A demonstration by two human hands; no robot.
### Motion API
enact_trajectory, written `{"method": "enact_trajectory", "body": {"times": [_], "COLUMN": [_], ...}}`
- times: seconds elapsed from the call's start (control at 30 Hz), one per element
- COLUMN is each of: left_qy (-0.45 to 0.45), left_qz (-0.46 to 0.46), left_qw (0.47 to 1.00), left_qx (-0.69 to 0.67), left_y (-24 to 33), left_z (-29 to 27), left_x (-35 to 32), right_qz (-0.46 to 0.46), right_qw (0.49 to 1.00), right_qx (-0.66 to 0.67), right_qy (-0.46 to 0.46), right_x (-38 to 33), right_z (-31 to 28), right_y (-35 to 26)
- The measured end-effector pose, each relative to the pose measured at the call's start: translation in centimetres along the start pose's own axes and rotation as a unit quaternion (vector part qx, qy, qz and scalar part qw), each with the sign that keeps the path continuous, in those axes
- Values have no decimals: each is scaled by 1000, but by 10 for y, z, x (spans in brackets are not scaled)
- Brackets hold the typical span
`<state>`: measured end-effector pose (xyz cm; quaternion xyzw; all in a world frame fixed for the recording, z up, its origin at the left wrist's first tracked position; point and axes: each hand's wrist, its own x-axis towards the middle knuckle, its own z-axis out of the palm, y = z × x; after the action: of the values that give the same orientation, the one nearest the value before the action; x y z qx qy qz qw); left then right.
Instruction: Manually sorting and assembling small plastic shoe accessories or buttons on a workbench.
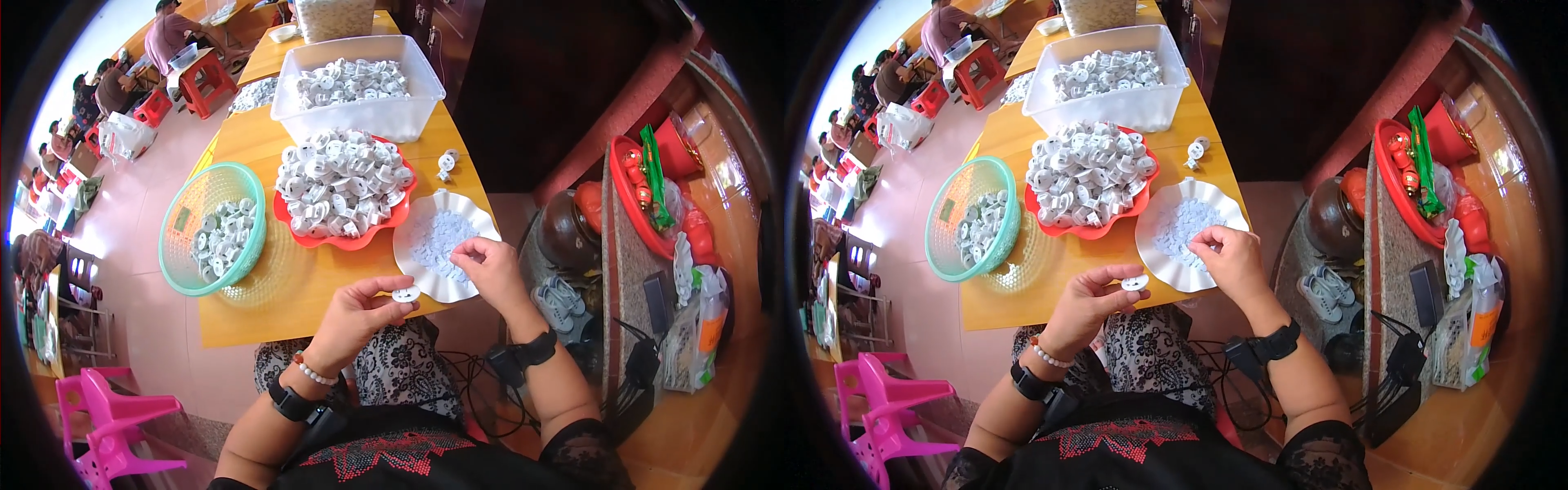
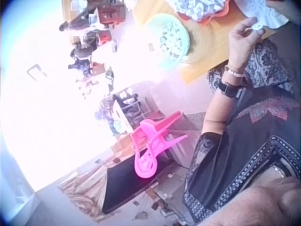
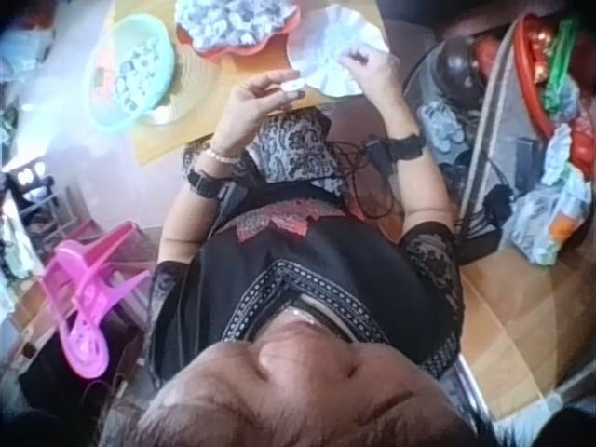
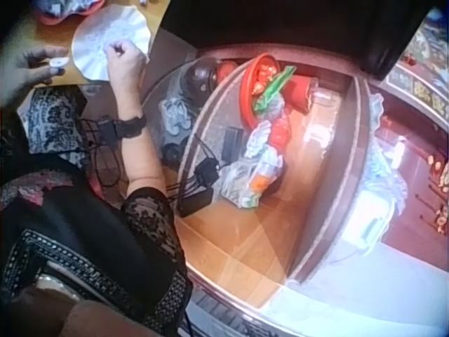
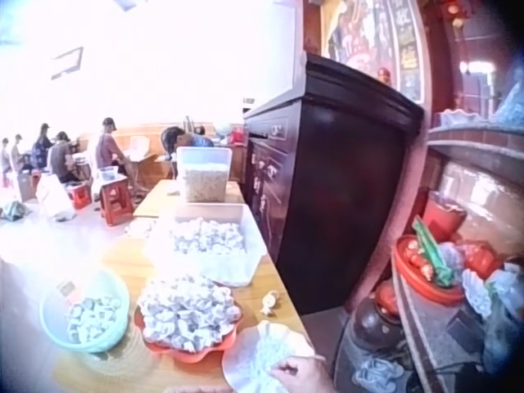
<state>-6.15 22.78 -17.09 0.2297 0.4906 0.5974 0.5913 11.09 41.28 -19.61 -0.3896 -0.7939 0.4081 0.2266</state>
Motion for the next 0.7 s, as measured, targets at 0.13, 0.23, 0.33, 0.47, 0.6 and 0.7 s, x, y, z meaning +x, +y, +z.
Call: {"method": "enact_trajectory", "body": {"times": [0.13,0.23,0.33,0.47,0.6,0.7], "left_qy": [-19,-19,-34,-42,-46,-40], "left_qz": [-2,40,64,76,32,-2], "left_qw": [1000,999,997,995,998,999], "left_qx": [7,-19,-19,-49,15,6], "left_y": [0,6,0,2,1,2], "left_z": [0,11,7,14,11,13], "left_x": [1,0,2,0,1,-2], "right_qz": [-39,-30,-50,-32,-23,-50], "right_qw": [991,965,963,974,957,952], "right_qx": [130,251,251,196,256,260], "right_qy": [-17,-71,-88,-111,-135,-156], "right_x": [-1,-6,-11,-17,-21,-25], "right_z": [2,-2,-6,-9,-2,-3], "right_y": [2,-9,-29,-49,-54,-57]}}
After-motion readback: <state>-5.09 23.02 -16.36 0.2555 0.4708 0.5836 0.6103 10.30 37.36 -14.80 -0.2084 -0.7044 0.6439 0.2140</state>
